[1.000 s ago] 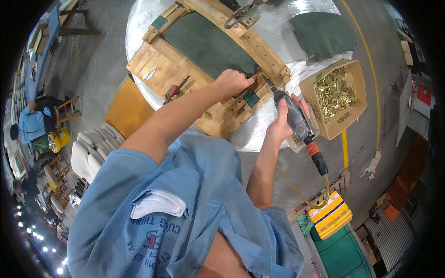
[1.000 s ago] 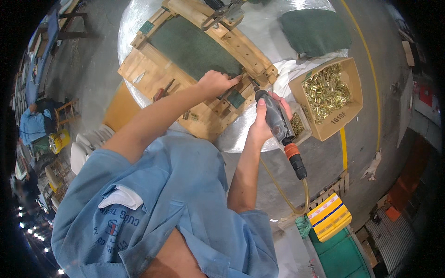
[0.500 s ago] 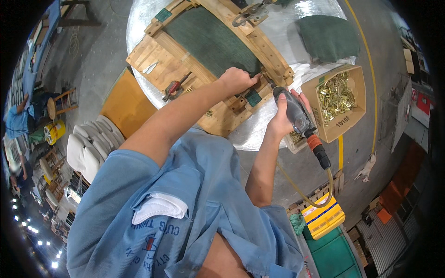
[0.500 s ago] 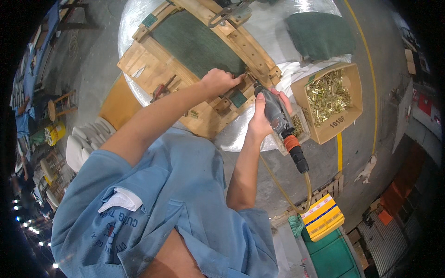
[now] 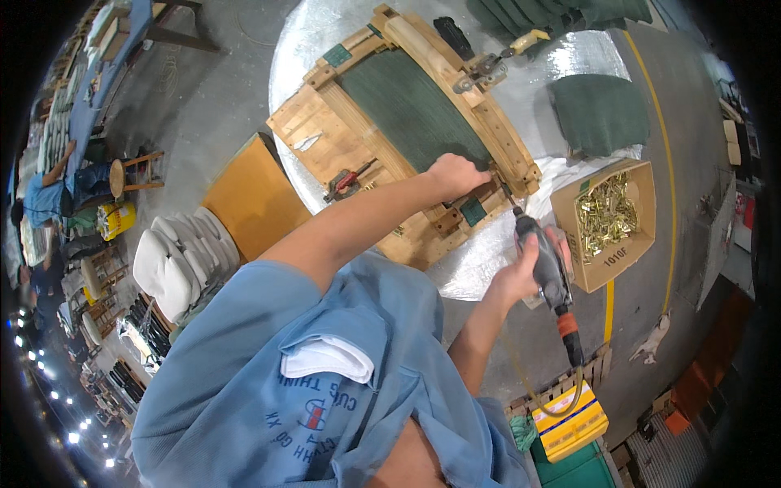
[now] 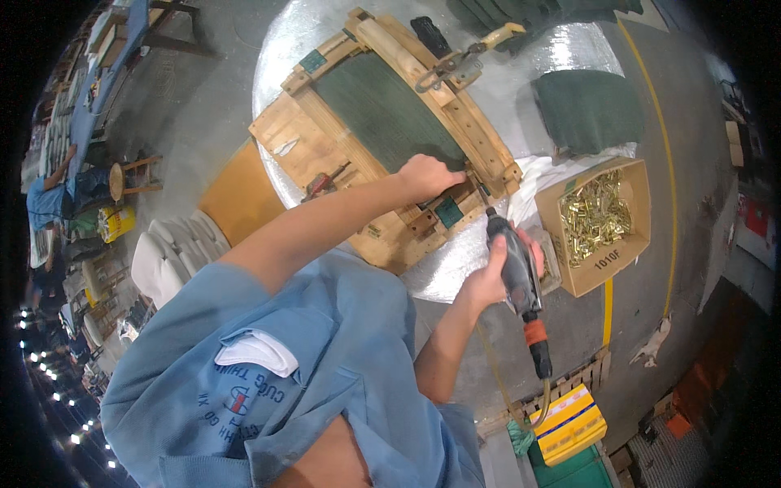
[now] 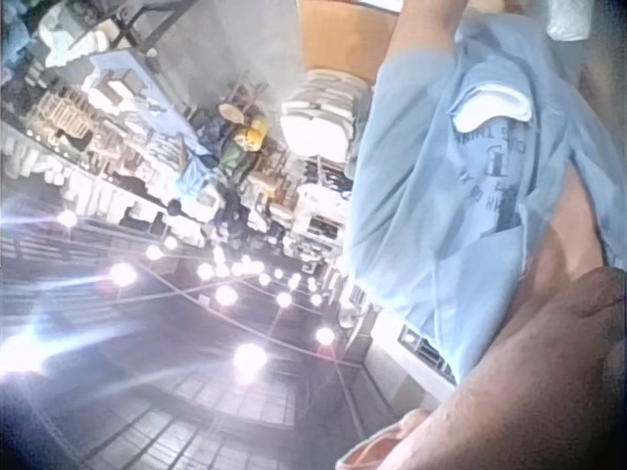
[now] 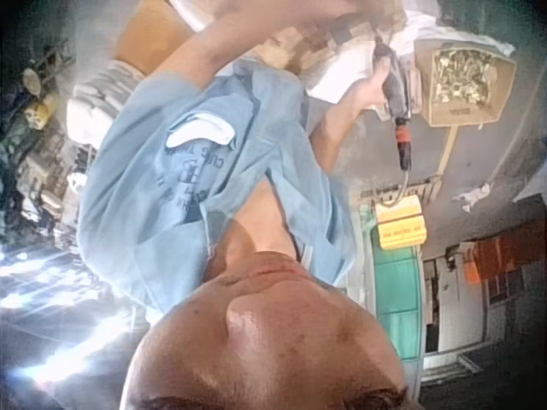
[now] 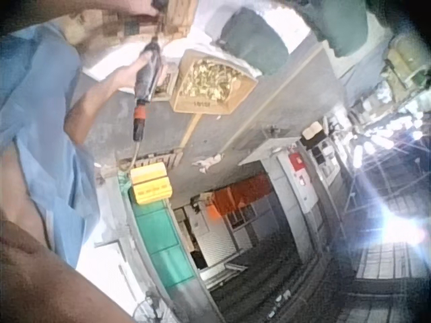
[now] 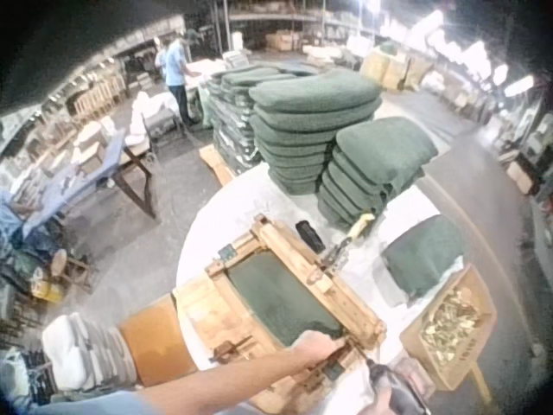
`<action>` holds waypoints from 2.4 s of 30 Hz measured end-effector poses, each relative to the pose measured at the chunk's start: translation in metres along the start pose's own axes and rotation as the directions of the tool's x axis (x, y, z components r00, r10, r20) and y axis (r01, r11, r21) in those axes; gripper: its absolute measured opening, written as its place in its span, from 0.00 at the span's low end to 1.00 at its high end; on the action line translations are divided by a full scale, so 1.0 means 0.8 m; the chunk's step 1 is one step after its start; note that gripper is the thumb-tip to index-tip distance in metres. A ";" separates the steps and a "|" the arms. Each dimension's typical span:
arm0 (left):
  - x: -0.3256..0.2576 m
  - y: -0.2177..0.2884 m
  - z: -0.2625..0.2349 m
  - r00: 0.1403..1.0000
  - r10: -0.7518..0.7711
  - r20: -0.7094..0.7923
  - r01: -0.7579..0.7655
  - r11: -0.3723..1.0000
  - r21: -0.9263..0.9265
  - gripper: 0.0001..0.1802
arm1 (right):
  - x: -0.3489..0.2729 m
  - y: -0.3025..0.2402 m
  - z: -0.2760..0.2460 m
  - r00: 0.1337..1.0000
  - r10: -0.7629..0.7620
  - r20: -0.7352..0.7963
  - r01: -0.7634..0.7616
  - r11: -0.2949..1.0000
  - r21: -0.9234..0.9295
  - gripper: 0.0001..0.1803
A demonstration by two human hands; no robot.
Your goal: The person assembles a wooden frame by attaching green fabric panels using a pneumatic staple gun. They position the fabric, clamp the frame, and drive staples into the wood, repeating the process for multiple sections.
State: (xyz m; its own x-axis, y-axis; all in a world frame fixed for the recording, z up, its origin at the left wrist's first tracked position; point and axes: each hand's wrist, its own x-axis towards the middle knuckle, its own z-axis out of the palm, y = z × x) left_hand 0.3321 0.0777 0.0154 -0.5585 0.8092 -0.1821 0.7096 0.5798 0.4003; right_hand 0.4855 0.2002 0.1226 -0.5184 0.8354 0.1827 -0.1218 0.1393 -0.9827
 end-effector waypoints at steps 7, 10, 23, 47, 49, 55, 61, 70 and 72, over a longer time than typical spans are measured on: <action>0.043 -0.001 -0.033 0.968 0.202 0.149 -0.226 0.959 0.172 0.16 | -0.031 -0.035 -0.050 0.980 0.063 -0.188 -0.054 0.997 0.049 0.33; 0.041 -0.006 -0.037 0.959 0.229 0.166 -0.259 0.947 0.190 0.18 | -0.048 -0.051 -0.063 0.958 0.122 -0.260 -0.119 0.992 0.030 0.32; -0.017 0.004 -0.020 0.961 -0.268 -0.070 0.226 0.904 -0.364 0.18 | -0.081 -0.059 -0.080 0.914 0.273 -0.301 -0.216 0.954 0.209 0.33; -0.002 -0.002 0.007 0.947 -0.214 -0.238 0.082 0.881 -0.465 0.11 | -0.050 -0.043 -0.058 0.929 0.294 -0.225 -0.237 0.939 0.248 0.31; 0.004 0.007 0.000 0.951 -0.267 -0.157 0.181 0.890 -0.418 0.11 | -0.041 -0.035 -0.053 0.942 0.261 -0.212 -0.211 0.950 0.231 0.31; 0.010 0.010 0.013 0.927 -0.334 -0.170 0.255 0.895 -0.366 0.10 | -0.009 -0.017 -0.018 0.960 0.223 -0.171 -0.180 0.955 0.237 0.32; 0.012 0.010 0.025 0.914 -0.316 -0.255 0.212 0.907 -0.364 0.09 | 0.008 0.001 0.017 0.981 0.163 -0.109 -0.145 0.976 0.161 0.34; 0.011 0.013 0.019 0.913 -0.319 -0.255 0.219 0.910 -0.353 0.07 | 0.014 0.025 0.037 0.992 0.095 -0.079 -0.089 0.993 0.073 0.32; 0.012 0.012 0.018 0.916 -0.312 -0.253 0.213 0.910 -0.355 0.07 | 0.015 0.028 0.040 0.993 0.087 -0.081 -0.081 0.994 0.069 0.32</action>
State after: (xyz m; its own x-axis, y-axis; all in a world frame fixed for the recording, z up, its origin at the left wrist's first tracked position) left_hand 0.3402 0.0924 0.0043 -0.8416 0.5361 -0.0650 0.3746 0.6663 0.6447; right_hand 0.4497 0.1967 0.1036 -0.4565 0.8848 0.0937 -0.1372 0.0341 -0.9900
